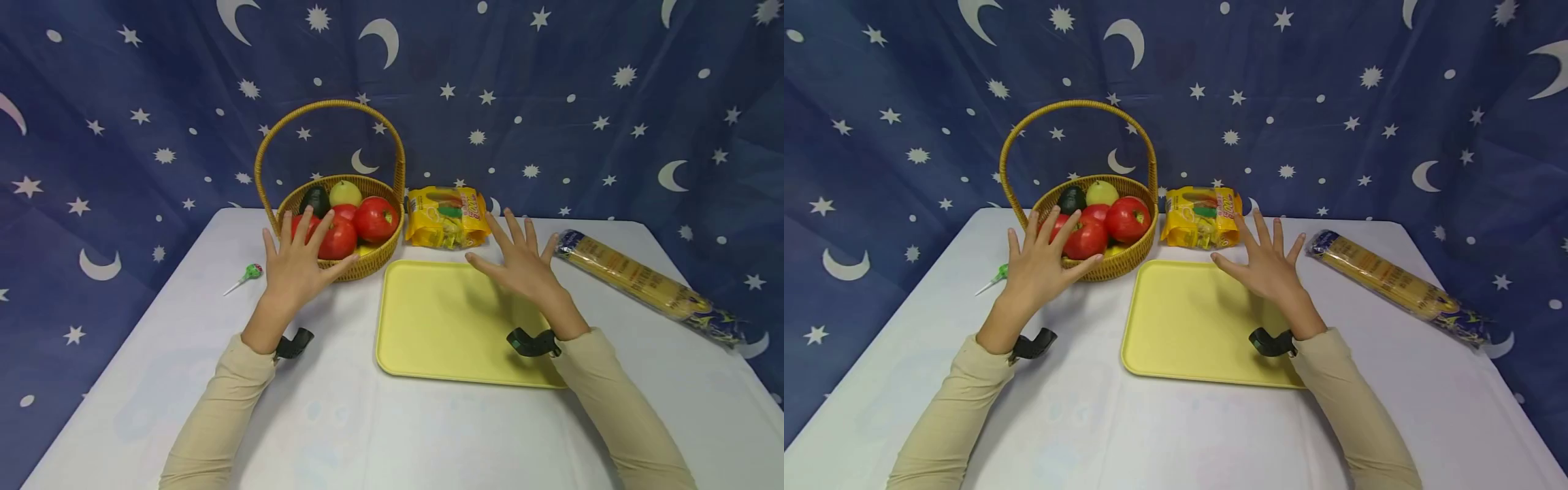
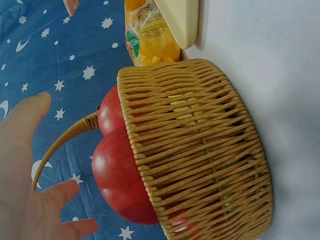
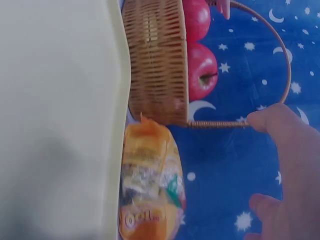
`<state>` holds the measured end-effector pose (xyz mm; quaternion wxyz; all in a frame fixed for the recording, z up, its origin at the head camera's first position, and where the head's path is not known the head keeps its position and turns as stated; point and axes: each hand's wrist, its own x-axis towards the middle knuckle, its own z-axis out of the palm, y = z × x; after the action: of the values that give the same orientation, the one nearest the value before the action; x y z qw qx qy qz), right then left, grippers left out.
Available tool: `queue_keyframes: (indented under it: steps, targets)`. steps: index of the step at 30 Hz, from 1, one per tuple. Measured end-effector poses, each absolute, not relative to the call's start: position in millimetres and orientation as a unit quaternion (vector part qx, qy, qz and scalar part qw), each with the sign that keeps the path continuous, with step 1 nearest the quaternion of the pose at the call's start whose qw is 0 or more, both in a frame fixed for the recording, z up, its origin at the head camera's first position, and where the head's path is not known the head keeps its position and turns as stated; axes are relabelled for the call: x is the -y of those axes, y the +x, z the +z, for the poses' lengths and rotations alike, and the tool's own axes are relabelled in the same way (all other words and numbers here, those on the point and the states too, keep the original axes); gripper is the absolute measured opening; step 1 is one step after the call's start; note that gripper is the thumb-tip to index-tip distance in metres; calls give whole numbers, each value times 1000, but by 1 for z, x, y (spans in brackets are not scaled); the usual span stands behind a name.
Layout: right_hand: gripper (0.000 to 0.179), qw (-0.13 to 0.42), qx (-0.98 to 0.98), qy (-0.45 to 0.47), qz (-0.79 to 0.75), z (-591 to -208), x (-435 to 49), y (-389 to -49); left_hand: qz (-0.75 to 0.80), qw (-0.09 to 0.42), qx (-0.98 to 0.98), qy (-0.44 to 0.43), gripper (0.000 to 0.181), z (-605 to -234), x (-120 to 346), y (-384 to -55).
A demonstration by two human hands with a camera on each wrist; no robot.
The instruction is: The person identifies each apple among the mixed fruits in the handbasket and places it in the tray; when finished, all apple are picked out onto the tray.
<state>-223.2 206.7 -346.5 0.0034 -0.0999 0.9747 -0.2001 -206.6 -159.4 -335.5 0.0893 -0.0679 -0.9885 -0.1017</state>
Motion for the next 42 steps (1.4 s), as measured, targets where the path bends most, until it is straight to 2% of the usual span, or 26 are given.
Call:
queue_keyframes:
  steps: [12, 21, 29, 35, 42]
  targets:
    - [90, 1, -969, -128, -213, -358, -182, -229, -109, 126, 984, -56, 86, -343, 167, -207]
    - [87, -9, -963, -159, -219, -367, -167, -234, -150, 194, 966, -77, 75, -353, 176, -208]
    - [85, -12, -955, -182, -235, -367, -154, -239, -198, 229, 949, -91, 72, -360, 183, -209]
    - [83, -40, -954, -203, -218, -363, -146, -245, -199, 231, 949, -84, 73, -366, 191, -210]
    - [83, -46, -942, -232, -237, -367, -132, -250, -215, 199, 955, -53, 71, -377, 202, -203]
